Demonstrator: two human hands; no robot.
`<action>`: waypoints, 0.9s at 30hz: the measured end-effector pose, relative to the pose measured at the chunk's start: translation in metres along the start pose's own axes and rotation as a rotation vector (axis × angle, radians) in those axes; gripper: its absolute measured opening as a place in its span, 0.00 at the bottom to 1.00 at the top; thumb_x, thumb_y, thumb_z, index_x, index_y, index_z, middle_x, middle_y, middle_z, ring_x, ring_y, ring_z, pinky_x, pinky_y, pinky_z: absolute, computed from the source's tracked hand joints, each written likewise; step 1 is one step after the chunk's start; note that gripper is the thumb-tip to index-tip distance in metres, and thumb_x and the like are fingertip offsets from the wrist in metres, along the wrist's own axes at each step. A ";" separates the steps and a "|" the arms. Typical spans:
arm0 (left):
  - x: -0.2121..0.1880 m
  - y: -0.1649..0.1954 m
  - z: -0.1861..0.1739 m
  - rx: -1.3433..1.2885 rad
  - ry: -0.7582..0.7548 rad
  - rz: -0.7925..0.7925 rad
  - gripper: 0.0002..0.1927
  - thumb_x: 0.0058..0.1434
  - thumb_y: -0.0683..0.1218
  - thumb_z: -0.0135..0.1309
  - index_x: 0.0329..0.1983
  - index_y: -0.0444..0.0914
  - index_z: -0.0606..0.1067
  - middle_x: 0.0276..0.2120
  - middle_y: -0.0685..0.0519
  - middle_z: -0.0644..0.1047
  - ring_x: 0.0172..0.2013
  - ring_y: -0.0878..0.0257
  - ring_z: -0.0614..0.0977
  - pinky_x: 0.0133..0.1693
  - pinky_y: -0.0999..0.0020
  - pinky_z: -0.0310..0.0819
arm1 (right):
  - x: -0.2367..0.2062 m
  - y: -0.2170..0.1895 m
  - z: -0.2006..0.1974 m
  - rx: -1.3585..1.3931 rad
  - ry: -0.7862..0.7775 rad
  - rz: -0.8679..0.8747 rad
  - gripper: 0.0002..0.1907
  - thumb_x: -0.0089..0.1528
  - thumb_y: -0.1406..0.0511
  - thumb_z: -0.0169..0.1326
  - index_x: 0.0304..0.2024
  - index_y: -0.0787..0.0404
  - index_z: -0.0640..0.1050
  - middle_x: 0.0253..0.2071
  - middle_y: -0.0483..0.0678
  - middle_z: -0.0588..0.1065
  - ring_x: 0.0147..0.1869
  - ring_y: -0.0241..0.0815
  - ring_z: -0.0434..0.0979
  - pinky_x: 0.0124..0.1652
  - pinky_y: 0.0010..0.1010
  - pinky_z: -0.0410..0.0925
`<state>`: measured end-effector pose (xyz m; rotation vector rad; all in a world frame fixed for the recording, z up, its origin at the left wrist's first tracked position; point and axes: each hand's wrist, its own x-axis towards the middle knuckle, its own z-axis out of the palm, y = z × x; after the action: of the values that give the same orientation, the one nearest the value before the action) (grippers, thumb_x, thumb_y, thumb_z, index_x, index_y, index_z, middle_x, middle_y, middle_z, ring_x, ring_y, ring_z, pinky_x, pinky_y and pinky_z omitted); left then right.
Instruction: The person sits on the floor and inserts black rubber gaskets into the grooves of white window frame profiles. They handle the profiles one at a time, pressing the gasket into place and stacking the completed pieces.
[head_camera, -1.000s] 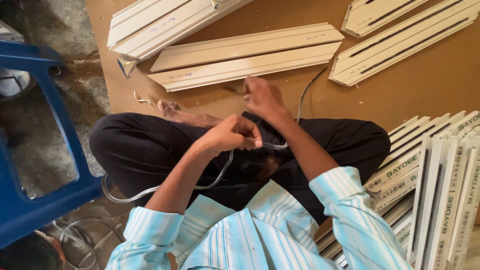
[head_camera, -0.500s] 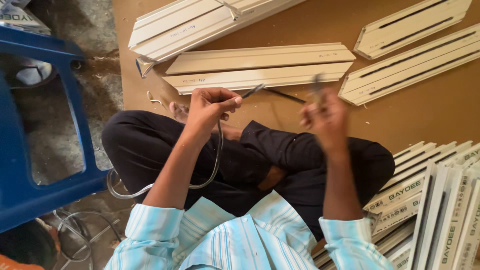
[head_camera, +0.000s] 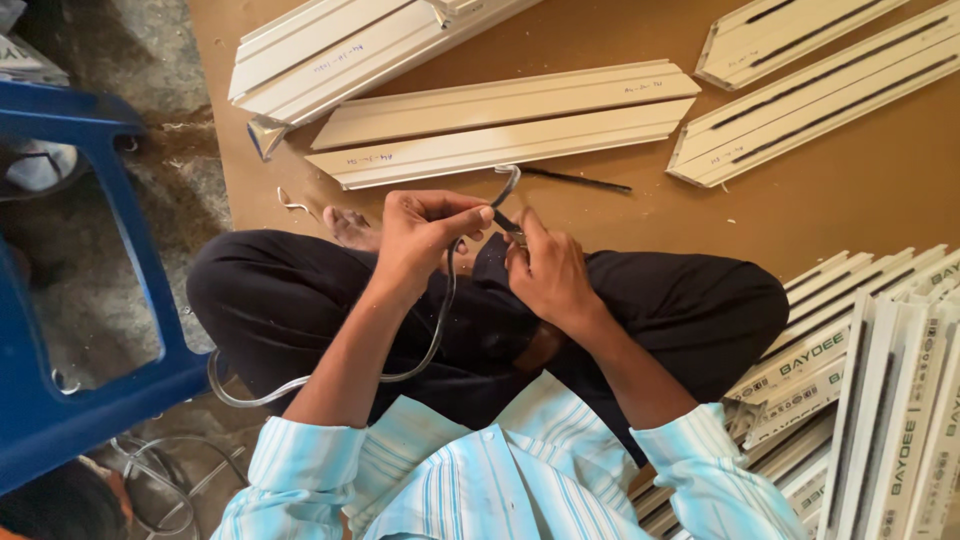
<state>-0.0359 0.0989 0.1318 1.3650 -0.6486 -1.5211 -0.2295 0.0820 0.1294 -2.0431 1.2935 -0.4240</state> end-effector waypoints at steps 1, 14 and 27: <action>-0.001 0.000 0.002 0.007 0.004 -0.019 0.10 0.55 0.41 0.67 0.38 0.31 0.85 0.26 0.50 0.83 0.22 0.69 0.78 0.23 0.78 0.69 | 0.000 -0.001 0.000 -0.004 0.008 -0.006 0.10 0.59 0.73 0.51 0.44 0.66 0.70 0.34 0.56 0.81 0.38 0.62 0.81 0.40 0.50 0.71; -0.003 -0.008 0.011 -0.062 -0.033 0.064 0.09 0.57 0.38 0.65 0.40 0.28 0.83 0.29 0.49 0.84 0.27 0.70 0.82 0.29 0.79 0.76 | 0.002 -0.008 -0.003 0.089 0.018 -0.031 0.15 0.64 0.71 0.49 0.54 0.65 0.73 0.33 0.60 0.79 0.37 0.62 0.81 0.37 0.48 0.71; -0.004 -0.008 0.012 -0.101 -0.042 0.036 0.08 0.57 0.38 0.65 0.38 0.29 0.82 0.26 0.50 0.82 0.21 0.72 0.78 0.23 0.80 0.70 | -0.001 -0.011 -0.006 -0.025 0.020 -0.004 0.12 0.69 0.63 0.46 0.45 0.65 0.75 0.30 0.62 0.77 0.35 0.65 0.78 0.35 0.52 0.68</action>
<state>-0.0503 0.1028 0.1291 1.2420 -0.6111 -1.5362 -0.2261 0.0839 0.1419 -2.0678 1.3128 -0.4330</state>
